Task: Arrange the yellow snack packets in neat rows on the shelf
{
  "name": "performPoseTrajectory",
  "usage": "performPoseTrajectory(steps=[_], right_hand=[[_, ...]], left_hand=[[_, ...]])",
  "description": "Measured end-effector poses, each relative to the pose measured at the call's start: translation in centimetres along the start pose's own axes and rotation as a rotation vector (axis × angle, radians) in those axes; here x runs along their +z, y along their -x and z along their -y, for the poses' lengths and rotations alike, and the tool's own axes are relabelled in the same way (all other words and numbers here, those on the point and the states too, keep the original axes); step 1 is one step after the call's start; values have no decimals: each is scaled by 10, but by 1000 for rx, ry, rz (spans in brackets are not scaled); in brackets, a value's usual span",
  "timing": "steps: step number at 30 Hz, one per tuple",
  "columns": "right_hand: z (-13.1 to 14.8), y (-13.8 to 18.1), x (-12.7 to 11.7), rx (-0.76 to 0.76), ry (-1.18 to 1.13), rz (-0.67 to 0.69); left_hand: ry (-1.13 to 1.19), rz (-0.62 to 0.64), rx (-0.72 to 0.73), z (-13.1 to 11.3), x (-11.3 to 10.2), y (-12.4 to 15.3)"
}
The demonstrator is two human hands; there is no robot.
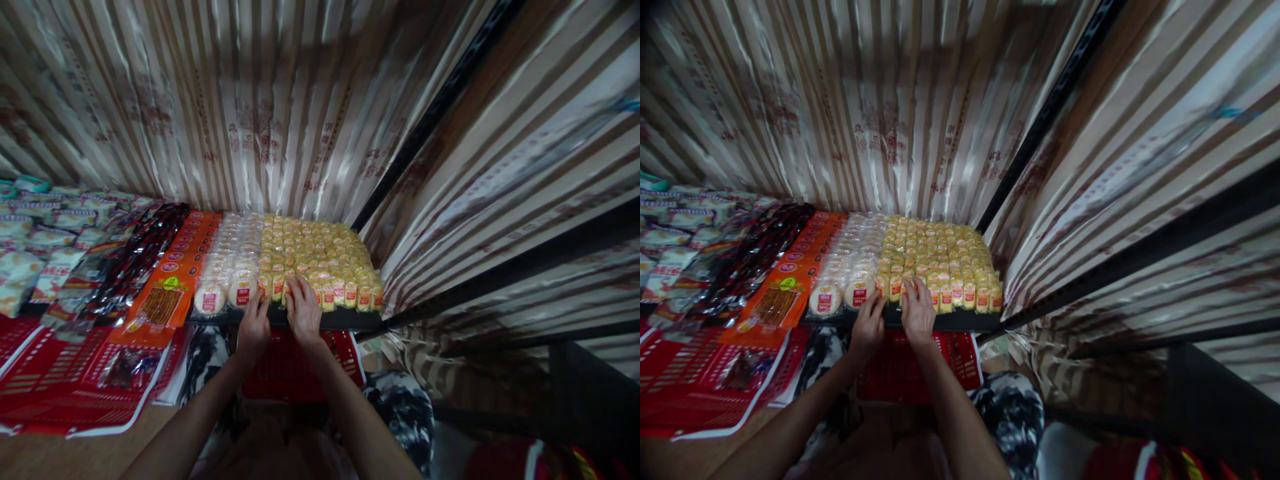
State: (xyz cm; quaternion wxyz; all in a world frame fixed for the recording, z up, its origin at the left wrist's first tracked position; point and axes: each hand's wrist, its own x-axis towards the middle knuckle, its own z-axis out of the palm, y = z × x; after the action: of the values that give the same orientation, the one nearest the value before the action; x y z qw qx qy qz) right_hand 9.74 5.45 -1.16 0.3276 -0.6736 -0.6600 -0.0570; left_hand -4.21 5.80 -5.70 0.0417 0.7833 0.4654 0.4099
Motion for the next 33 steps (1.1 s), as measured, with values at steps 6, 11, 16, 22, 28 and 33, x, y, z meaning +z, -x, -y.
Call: performPoseTrajectory(steps=[6, 11, 16, 22, 28, 33], right_hand=[[15, -19, -3, -134, 33, 81], [17, -29, -1, -121, 45, 80], [11, -30, -1, -115, 17, 44], [8, -33, 0, -135, 10, 60], [9, -35, 4, -67, 11, 41], [10, -37, 5, -52, 20, 34]], left_hand=[[1, -35, -11, 1, 4, 0], [-33, -22, 4, 1, 6, 1], [-33, -27, 12, -3, 6, 0], [-39, -6, 31, -6, 7, -1], [-91, -15, 31, -6, 12, -2], [-148, -23, 18, -9, 19, -3]])
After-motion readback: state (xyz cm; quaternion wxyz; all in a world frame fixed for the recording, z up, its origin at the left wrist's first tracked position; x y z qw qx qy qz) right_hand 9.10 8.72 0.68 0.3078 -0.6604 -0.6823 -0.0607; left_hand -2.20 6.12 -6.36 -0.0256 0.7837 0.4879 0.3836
